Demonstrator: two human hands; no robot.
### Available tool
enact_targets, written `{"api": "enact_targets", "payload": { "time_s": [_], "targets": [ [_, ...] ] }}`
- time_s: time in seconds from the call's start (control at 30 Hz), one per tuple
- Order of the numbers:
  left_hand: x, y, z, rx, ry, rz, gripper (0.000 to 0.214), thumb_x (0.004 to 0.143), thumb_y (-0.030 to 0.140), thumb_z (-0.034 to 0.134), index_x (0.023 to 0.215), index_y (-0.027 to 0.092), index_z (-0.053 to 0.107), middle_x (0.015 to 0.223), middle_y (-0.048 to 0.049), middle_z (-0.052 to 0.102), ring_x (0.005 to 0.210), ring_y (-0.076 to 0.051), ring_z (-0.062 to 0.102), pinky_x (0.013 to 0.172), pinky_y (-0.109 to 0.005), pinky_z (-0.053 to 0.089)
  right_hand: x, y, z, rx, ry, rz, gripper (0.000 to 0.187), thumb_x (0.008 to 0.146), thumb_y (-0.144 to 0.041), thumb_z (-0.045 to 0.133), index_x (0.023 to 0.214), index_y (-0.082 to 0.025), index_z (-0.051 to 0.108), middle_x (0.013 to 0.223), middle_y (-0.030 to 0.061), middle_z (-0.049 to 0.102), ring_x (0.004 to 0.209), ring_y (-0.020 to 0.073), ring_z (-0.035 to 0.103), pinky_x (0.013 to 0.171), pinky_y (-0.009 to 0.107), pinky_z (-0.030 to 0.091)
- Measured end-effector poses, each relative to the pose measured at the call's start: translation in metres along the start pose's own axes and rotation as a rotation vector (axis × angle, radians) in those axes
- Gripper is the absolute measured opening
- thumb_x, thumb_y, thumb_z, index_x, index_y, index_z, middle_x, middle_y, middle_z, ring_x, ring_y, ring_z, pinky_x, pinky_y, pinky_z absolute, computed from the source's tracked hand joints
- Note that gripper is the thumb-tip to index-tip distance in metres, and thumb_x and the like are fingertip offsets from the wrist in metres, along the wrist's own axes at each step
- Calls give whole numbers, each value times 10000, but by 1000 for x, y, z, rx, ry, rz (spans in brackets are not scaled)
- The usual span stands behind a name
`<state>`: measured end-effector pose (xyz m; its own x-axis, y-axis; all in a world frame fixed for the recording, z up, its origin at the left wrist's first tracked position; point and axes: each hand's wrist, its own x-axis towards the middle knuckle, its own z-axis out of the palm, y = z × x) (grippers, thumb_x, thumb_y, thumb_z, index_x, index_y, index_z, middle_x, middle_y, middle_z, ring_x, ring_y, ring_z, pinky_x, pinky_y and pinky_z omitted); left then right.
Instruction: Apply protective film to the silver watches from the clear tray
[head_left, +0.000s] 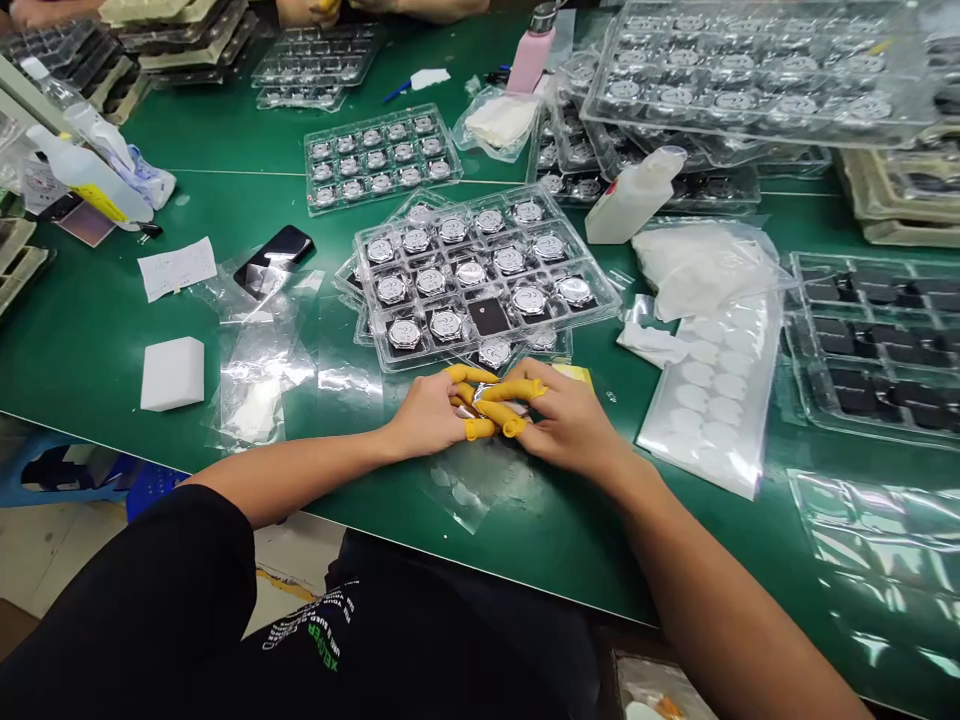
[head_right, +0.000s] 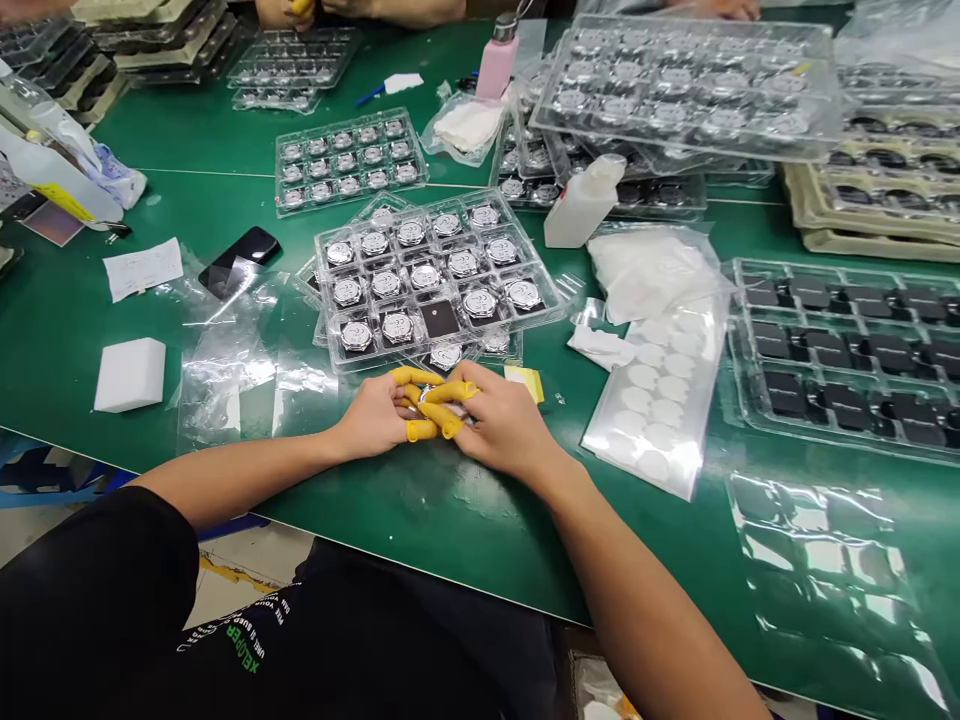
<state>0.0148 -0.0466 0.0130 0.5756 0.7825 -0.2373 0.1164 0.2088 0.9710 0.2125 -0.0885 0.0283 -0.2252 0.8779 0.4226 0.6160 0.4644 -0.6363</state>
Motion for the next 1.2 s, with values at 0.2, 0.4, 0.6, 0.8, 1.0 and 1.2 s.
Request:
{"api": "enact_targets", "payload": {
  "time_s": [0.2,0.4,0.6,0.8,1.0,1.2],
  "targets": [
    [0,1,-1,11,-9,-26,597,632,176,865,1202,163,687,800,6,698,660,-88,631,659,-235,536,-3,2,-1,-82,-22,-67,123,921,-259,617,930,-222,734,809,47,654,692,151,597,597,282,434],
    [-1,4,1,-80,32,-69,627,609,168,896,1194,143,674,834,-15,737,698,-111,687,736,-281,606,-5,16,-3,-280,100,52,144,931,-275,606,888,-211,728,860,74,667,747,180,600,582,303,411],
    [-8,0,2,-28,42,121,596,669,280,902,1217,170,694,951,-59,784,877,-177,764,924,-352,640,-9,21,-33,-138,50,183,304,918,-377,642,1187,-243,688,1082,103,711,997,271,606,826,432,513],
    [-10,-6,2,69,67,259,558,711,332,880,1218,181,700,1012,-63,788,926,-190,772,948,-354,645,-7,2,-39,74,-222,308,276,865,-425,710,1089,-264,732,958,57,766,985,265,648,882,464,519],
    [-10,-3,3,78,67,287,554,713,330,881,1212,178,694,987,-58,787,886,-172,767,923,-334,645,-8,5,-41,275,-182,516,357,794,-487,768,1007,-205,718,907,75,748,799,211,681,749,387,573],
    [-8,3,1,125,89,219,554,683,312,893,1188,187,703,987,-55,779,907,-175,753,969,-364,620,-11,8,-39,394,-211,563,390,821,-466,753,1083,-185,684,913,82,732,739,197,698,680,369,592]
  ]
}}
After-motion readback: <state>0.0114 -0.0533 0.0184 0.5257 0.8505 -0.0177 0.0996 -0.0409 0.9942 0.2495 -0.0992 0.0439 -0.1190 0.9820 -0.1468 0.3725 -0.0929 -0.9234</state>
